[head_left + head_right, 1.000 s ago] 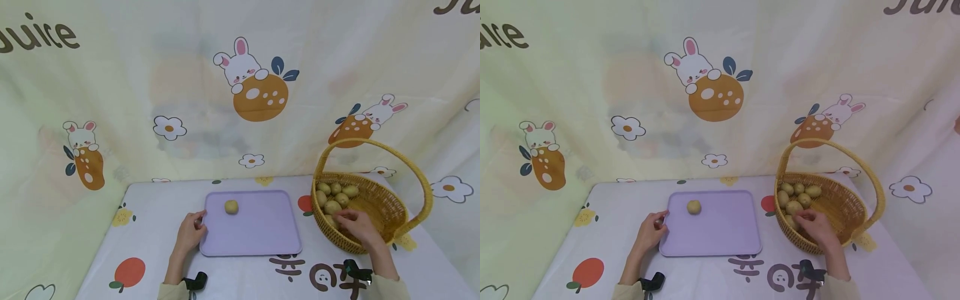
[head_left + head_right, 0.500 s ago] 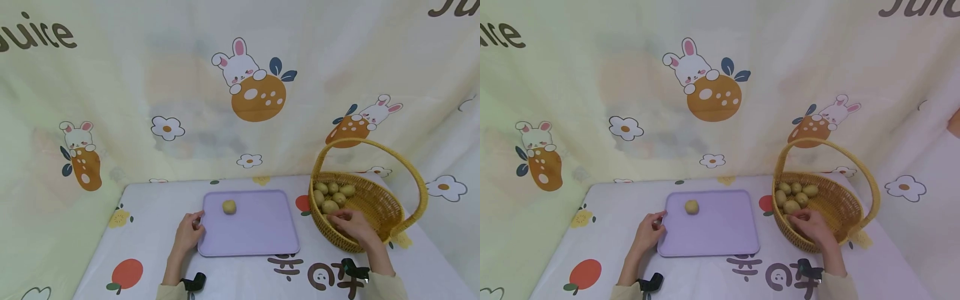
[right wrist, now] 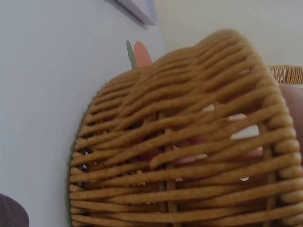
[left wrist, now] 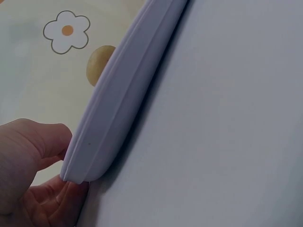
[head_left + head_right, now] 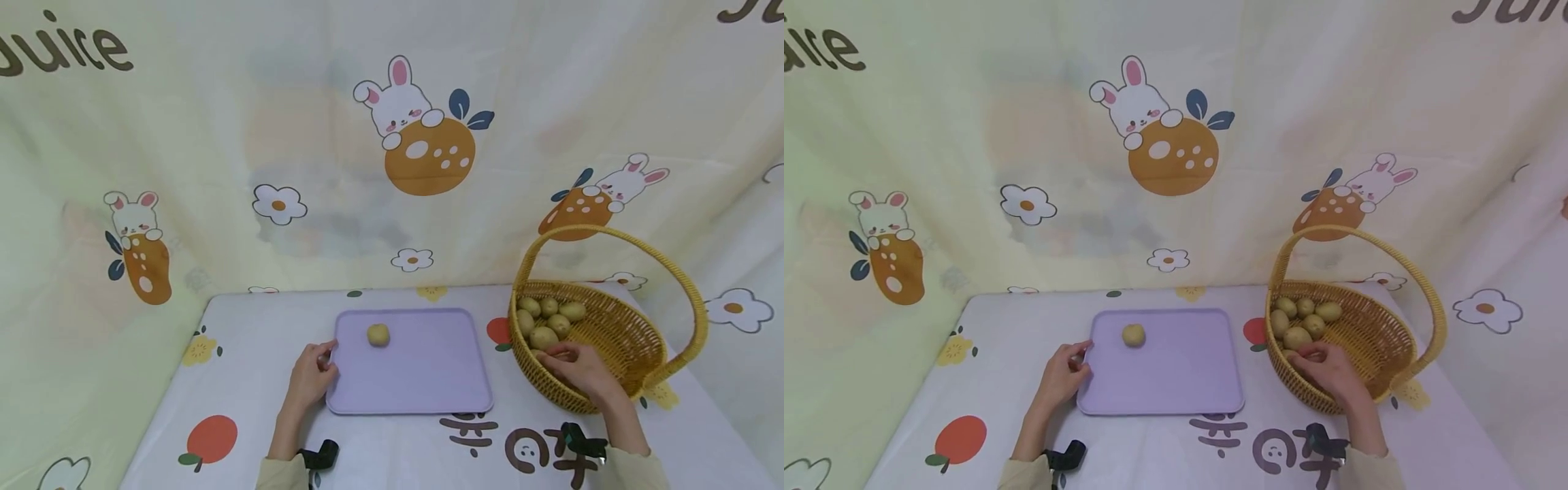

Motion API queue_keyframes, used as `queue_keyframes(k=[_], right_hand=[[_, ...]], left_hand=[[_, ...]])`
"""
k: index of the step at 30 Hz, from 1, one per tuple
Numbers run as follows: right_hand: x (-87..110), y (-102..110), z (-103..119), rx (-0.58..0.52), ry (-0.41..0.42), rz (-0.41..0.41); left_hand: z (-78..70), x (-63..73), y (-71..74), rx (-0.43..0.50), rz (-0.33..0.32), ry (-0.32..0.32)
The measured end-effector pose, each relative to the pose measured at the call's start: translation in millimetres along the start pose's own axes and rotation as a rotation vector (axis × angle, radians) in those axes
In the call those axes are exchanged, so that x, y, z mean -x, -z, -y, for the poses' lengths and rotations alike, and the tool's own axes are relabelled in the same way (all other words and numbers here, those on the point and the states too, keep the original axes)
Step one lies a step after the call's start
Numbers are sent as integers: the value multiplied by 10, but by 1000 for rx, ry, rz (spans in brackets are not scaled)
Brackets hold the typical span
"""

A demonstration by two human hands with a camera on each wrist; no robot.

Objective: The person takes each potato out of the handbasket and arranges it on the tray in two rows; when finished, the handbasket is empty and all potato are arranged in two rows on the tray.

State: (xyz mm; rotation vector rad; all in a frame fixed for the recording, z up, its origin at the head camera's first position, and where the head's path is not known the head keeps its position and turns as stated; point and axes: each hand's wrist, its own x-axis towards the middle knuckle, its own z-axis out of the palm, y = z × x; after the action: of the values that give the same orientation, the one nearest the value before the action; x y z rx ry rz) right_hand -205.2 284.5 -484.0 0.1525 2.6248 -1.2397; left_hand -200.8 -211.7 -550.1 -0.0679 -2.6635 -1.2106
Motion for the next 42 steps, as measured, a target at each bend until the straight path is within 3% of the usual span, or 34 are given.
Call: queue_keyframes(k=[9,17,30,42], right_hand=[[-3,-4,-17,9,-11,-1],[12,6,-4,14,-1,-4],[28,8,61,-78,-27,-27],[88,78,224,-169,17,-44]], left_hand=[[-5,-15,-8,-3,14,9],[-18,-8,-10,-4,-3,-29],[-9,-1,33,-11,-10,-9],[-41,3,11,-8,0,5]])
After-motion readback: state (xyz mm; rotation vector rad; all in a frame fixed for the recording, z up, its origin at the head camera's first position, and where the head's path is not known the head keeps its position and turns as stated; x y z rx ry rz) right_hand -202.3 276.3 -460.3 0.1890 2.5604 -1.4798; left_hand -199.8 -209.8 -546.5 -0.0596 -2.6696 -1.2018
